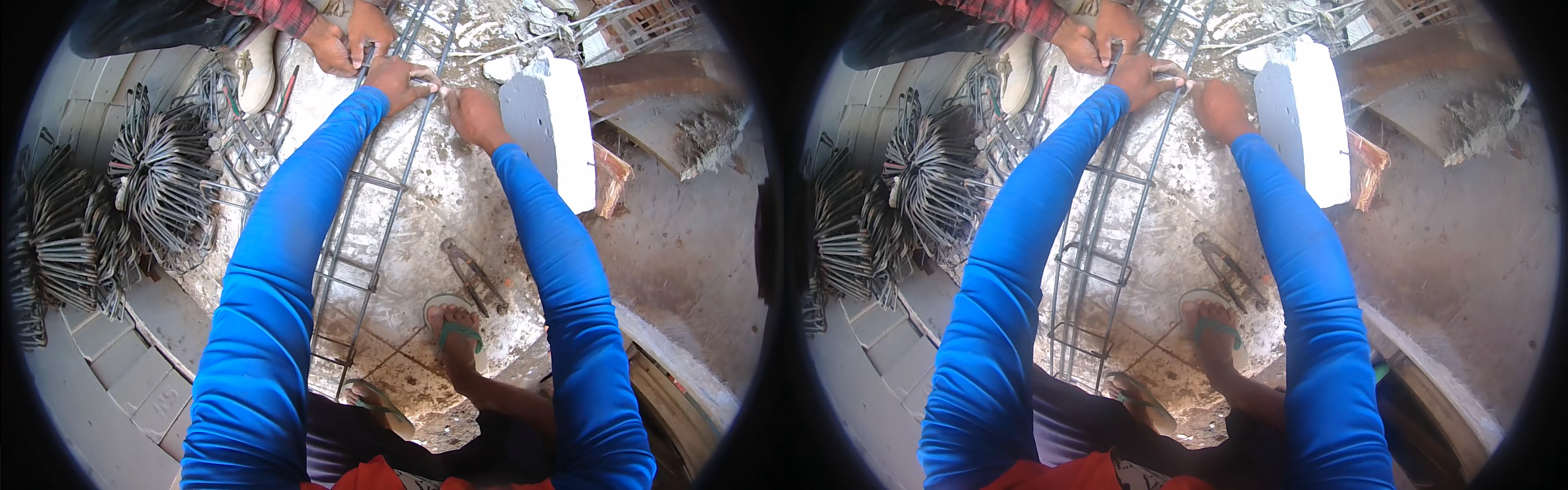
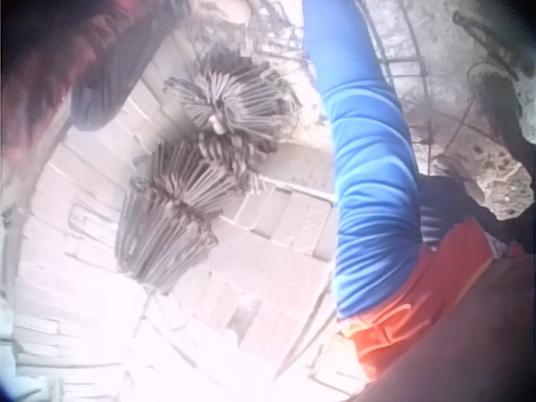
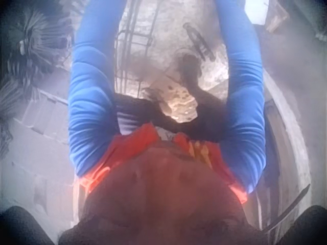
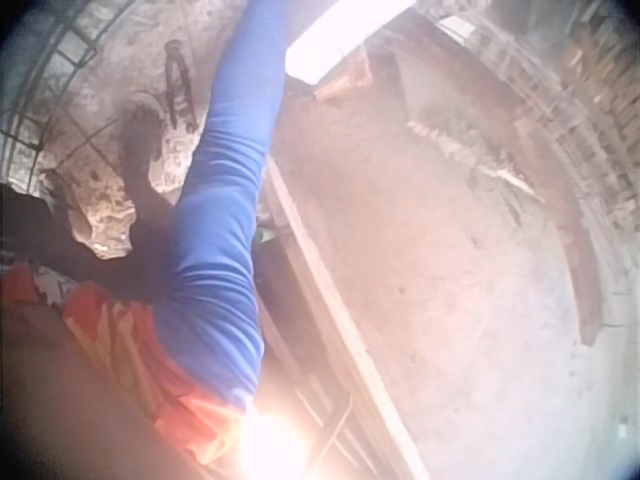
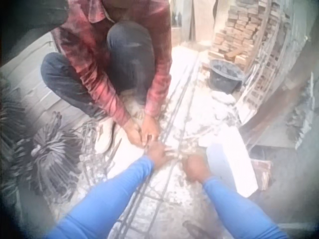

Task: The person assembles a rebar cage by hand, using pliers to twist wire ties around the intersections of steel bars. They work alongside another person on a construction site floor, securing the grid structure.

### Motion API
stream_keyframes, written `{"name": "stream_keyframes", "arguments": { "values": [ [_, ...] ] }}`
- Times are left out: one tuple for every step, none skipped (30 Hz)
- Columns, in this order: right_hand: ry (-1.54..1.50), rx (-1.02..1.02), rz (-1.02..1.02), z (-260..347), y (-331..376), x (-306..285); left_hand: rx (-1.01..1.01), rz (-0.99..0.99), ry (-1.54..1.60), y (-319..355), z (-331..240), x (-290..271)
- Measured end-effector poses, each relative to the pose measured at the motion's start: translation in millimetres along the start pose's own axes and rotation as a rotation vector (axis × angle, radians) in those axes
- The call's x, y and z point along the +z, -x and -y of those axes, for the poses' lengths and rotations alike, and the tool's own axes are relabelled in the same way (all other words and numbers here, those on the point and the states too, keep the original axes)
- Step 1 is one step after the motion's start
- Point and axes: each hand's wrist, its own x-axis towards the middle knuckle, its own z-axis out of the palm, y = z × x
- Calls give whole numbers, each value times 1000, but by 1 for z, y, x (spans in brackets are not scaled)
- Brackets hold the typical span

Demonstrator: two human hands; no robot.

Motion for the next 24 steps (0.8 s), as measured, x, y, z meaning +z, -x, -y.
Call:
{"name": "stream_keyframes", "arguments": {
  "values": [
    [-192, 136, 30, -3, -3, 3, -6, 0, -33, -3, 0, 3],
    [-383, 272, 59, -6, -5, 4, -11, -1, -66, -7, -2, 6],
    [-484, 280, 79, 1, -3, 3, -27, 3, -103, -5, 4, 11],
    [-584, 286, 102, 10, 4, 1, -23, -6, -73, -3, 10, 11],
    [-684, 294, 124, 19, 12, -1, -16, -45, -85, 3, 15, 13],
    [-426, 191, -53, 8, 21, 1, 20, -87, -84, -2, 10, 17],
    [-160, 98, -229, -16, 33, 11, 66, -124, -78, -9, -2, 21],
    [105, 5, -384, -33, 47, 17, 45, -48, -47, -12, -17, 15],
    [201, -18, -288, -19, 73, 19, 23, -29, -40, 0, -6, 11],
    [305, -36, -201, -4, 106, 15, 12, -12, -28, 9, 4, 7],
    [255, -57, 1, -1, 132, 5, 28, 3, -5, 10, 7, 6],
    [193, -88, 207, 1, 155, -1, 61, 9, -111, 13, 11, 2],
    [174, -138, 154, -13, 188, 5, 92, 28, -134, 12, 14, 2],
    [150, -180, 106, -29, 226, 17, 123, 56, -154, 13, 19, 5],
    [209, -218, 99, -37, 255, 19, 156, 74, -179, 9, 21, 4],
    [274, -246, 88, -47, 281, 19, 186, 116, -243, 9, 4, -1],
    [311, -229, 127, -54, 303, 19, 180, 96, -275, 12, -3, 0],
    [352, -216, 162, -64, 317, 19, 172, 69, -308, 10, -9, 2],
    [460, -209, 164, -68, 329, 27, 156, 61, -344, 13, -11, 5],
    [405, -175, 186, -73, 336, 36, 85, 39, -337, 13, -13, 6],
    [347, -135, 209, -69, 339, 40, 70, 66, -387, 13, -15, 6],
    [347, -112, 212, -65, 339, 45, 55, 93, -437, 14, -16, 5],
    [346, -89, 214, -61, 339, 51, 39, 120, -487, 15, -18, 5],
    [350, -63, 218, -58, 340, 54, 71, 13, -468, 16, -17, 6]
  ]
}}
